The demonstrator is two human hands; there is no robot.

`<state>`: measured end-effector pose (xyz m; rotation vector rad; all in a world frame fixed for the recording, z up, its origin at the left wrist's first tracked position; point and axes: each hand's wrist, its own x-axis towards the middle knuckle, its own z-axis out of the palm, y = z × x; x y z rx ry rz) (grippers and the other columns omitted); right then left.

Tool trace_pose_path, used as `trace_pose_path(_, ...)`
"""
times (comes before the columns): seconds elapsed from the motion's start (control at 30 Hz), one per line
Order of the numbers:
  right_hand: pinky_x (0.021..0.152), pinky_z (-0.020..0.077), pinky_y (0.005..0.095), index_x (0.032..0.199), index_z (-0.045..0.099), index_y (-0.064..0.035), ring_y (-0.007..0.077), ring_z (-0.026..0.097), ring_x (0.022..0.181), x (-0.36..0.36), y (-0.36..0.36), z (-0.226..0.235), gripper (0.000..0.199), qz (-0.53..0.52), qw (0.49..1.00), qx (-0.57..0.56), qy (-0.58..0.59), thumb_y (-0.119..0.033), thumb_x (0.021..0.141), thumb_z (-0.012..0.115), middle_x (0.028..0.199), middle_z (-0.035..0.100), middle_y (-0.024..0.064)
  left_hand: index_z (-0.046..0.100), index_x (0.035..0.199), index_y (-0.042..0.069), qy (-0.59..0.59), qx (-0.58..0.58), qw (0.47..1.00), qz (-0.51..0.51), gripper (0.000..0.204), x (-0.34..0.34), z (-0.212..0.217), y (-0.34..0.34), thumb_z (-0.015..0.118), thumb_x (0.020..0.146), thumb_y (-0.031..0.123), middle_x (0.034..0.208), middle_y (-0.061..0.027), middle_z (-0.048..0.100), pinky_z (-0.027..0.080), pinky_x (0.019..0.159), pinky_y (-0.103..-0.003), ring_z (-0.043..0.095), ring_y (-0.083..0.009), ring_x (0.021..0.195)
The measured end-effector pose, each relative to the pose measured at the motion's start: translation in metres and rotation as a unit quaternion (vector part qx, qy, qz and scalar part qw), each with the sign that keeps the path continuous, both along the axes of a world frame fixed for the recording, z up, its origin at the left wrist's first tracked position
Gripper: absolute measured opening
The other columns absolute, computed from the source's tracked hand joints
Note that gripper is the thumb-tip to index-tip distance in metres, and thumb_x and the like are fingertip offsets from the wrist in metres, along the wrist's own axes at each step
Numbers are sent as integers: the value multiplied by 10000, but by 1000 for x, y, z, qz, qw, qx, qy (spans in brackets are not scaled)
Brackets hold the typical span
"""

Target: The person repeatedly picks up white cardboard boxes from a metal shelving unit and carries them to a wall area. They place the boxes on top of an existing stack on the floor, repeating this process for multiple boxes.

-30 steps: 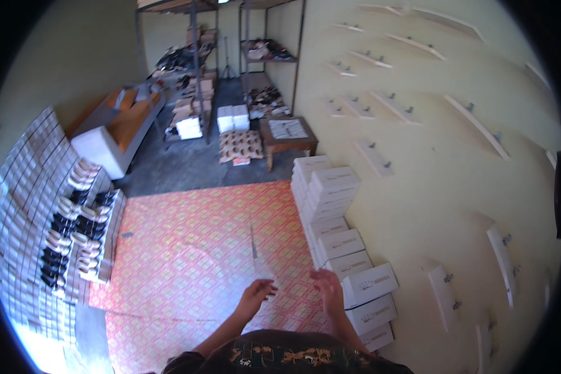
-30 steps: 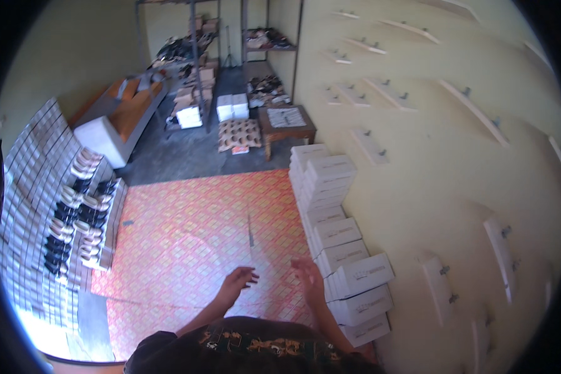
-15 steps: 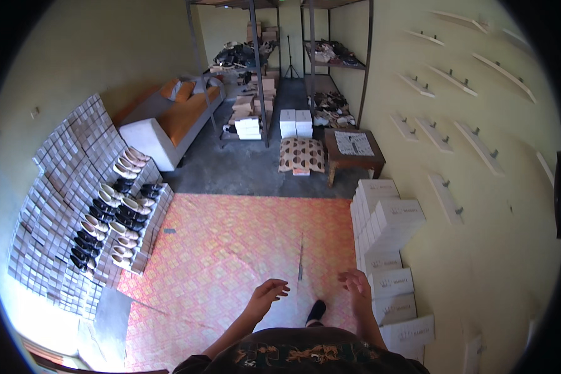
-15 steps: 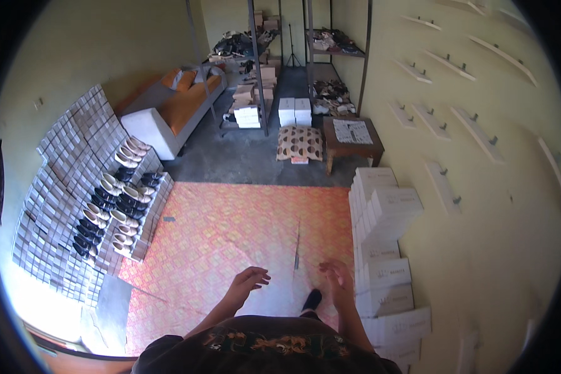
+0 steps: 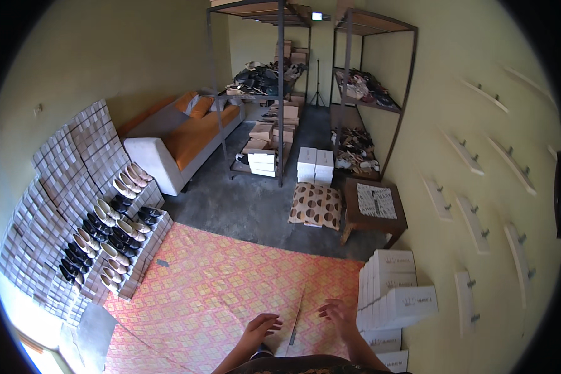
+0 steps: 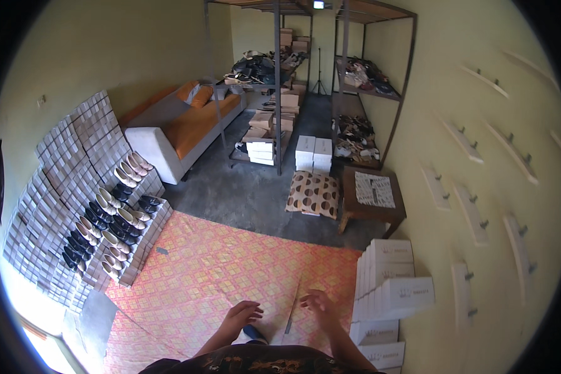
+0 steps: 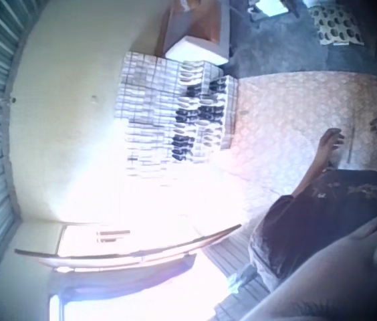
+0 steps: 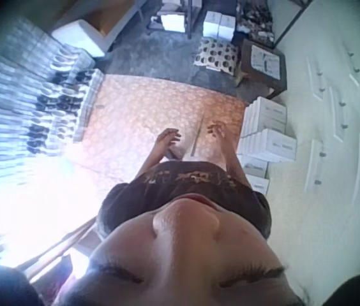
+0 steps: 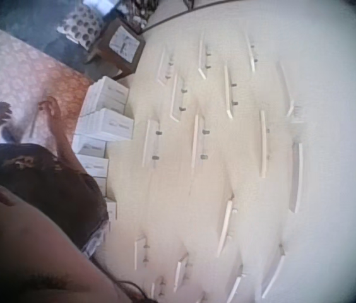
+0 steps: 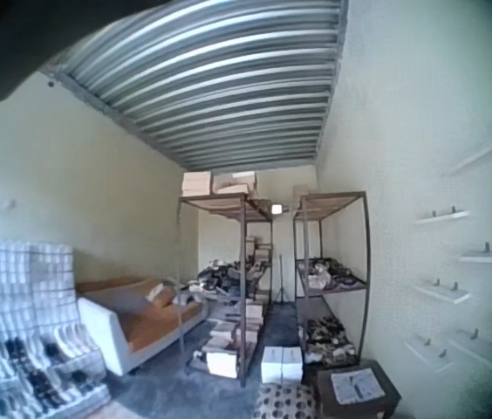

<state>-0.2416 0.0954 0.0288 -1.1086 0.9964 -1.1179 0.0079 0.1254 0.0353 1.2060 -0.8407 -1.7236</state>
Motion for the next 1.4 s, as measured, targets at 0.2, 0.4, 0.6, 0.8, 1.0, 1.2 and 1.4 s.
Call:
trace_pose_path(0.2, 789, 440, 325, 1129, 450, -7, 202, 563, 888, 86, -134, 8, 245, 60, 997, -28, -32, -84, 897, 444, 975, 578, 126, 515, 1079, 26, 14, 30, 995, 99, 244, 75, -15, -100, 471, 884, 166, 969, -86, 600, 422, 766, -263, 571, -167, 882)
trace_pose_path(0.4, 786, 463, 338, 1130, 449, -15, 194, 547, 918, 150, -255, 45, 239, 81, 992, -88, -45, -75, 900, 458, 980, 555, 123, 517, 1073, 32, -57, -57, 995, 57, 250, 143, 11, -246, 466, 869, 167, 963, -80, 602, 411, 772, -290, 565, -160, 874)
trace_pose_path(0.6, 770, 450, 317, 1127, 467, -16, 197, 572, 846, 139, -340, 23, 245, -24, 993, -111, -21, -75, 890, 462, 948, 582, 111, 517, 1077, 31, -26, -106, 994, -24, 244, 150, 21, -375, 472, 878, 163, 960, -77, 603, 411, 774, -286, 570, -159, 872)
trace_pose_path(0.8, 740, 448, 289, 1110, 485, -17, 178, 577, 816, 96, -434, -8, 253, -158, 987, -39, 4, -110, 875, 482, 922, 588, 99, 508, 1086, 29, 1, -136, 988, -68, 228, 129, 15, -493, 476, 886, 135, 968, -88, 591, 412, 794, -290, 557, -169, 891)
trace_pose_path(1.0, 706, 438, 260, 1099, 488, -13, 165, 575, 785, 88, -597, 12, 246, -179, 979, -85, -40, -102, 869, 489, 919, 588, 95, 519, 1070, 42, -45, -128, 988, -71, 209, 126, 36, -628, 467, 890, 134, 965, -71, 593, 407, 800, -288, 553, -160, 896)
trace_pose_path(1.2, 771, 444, 294, 1111, 469, -17, 151, 543, 870, 122, -758, 41, 231, -32, 992, -118, -24, -76, 888, 472, 944, 559, 84, 525, 1067, 55, -46, -97, 994, 28, 232, 146, 24, -737, 464, 885, 185, 957, -59, 595, 399, 769, -272, 555, -147, 885)
trace_pose_path(1.4, 786, 446, 311, 1124, 456, -3, 165, 533, 908, 162, -874, 25, 249, 8, 996, -82, -25, -60, 882, 467, 944, 554, 84, 536, 1069, 47, -19, -28, 998, 57, 238, 177, -6, -847, 473, 880, 178, 954, -64, 597, 403, 746, -260, 556, -137, 858)
